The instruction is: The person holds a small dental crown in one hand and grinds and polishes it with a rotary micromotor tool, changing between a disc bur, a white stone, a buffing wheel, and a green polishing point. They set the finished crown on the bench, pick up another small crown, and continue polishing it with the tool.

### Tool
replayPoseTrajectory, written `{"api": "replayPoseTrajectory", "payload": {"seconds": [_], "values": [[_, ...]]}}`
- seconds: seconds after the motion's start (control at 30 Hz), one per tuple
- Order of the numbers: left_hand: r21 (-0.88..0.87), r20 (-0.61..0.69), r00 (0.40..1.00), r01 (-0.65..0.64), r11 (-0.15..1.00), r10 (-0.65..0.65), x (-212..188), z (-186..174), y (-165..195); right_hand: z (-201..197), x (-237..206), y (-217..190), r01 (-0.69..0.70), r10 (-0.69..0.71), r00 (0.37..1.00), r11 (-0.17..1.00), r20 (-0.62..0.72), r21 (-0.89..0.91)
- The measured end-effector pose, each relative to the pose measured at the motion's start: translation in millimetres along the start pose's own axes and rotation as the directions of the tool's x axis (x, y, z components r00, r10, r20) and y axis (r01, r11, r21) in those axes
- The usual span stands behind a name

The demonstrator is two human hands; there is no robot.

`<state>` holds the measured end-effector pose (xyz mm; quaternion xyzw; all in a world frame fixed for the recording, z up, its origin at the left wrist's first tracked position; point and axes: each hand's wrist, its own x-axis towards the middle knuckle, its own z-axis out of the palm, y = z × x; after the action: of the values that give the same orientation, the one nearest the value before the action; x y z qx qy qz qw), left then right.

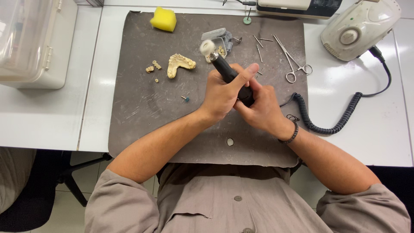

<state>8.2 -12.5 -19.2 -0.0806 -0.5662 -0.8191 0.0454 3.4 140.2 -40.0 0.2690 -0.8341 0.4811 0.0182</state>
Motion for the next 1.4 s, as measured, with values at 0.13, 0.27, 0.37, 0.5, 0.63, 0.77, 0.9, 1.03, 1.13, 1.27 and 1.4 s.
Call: {"api": "replayPoseTrajectory", "payload": {"seconds": [0.13,0.27,0.37,0.5,0.63,0.77,0.9,1.03,1.13,1.27,1.4], "values": [[0.029,0.113,0.991,0.065,0.997,-0.068,2,-4,5,0,0,-2,-0.057,0.054,0.997,0.997,0.053,0.055],[-0.095,0.193,0.976,0.124,0.988,-0.104,5,-7,11,4,-5,4,-0.048,0.038,0.996,0.99,0.076,0.13],[-0.084,0.231,0.965,0.149,0.985,-0.127,4,-6,12,6,-7,7,-0.119,0.081,0.987,0.95,0.141,0.289],[-0.129,0.27,0.952,0.184,0.974,-0.144,3,-6,13,5,-6,3,-0.255,0.203,0.961,0.91,0.187,0.326],[-0.15,0.299,0.945,0.185,0.971,-0.133,3,-5,15,0,-4,-1,-0.474,0.377,0.869,0.82,0.321,0.322],[-0.126,0.365,0.921,0.193,0.973,-0.136,1,-7,17,-5,-7,3,-0.655,0.362,0.738,0.587,0.569,0.476],[-0.118,0.368,0.922,0.172,0.978,-0.118,0,-7,14,1,-8,1,-0.603,0.292,0.777,0.601,0.558,0.524],[-0.164,0.27,0.948,0.216,0.962,-0.167,4,-10,8,-14,7,-12,-0.471,0.17,0.786,0.787,0.594,0.399],[-0.24,0.247,0.938,0.302,0.922,-0.243,4,-13,5,-47,19,-23,-0.226,0.098,0.87,0.95,0.483,0.215],[-0.143,0.186,0.923,0.364,0.92,-0.337,-1,-6,-1,-60,21,-33,0.052,-0.225,0.923,0.878,0.313,0.477],[-0.07,0.243,0.862,0.472,0.879,-0.444,-13,2,-7,-53,22,-32,-0.081,-0.077,0.975,0.753,0.209,0.653]]}}
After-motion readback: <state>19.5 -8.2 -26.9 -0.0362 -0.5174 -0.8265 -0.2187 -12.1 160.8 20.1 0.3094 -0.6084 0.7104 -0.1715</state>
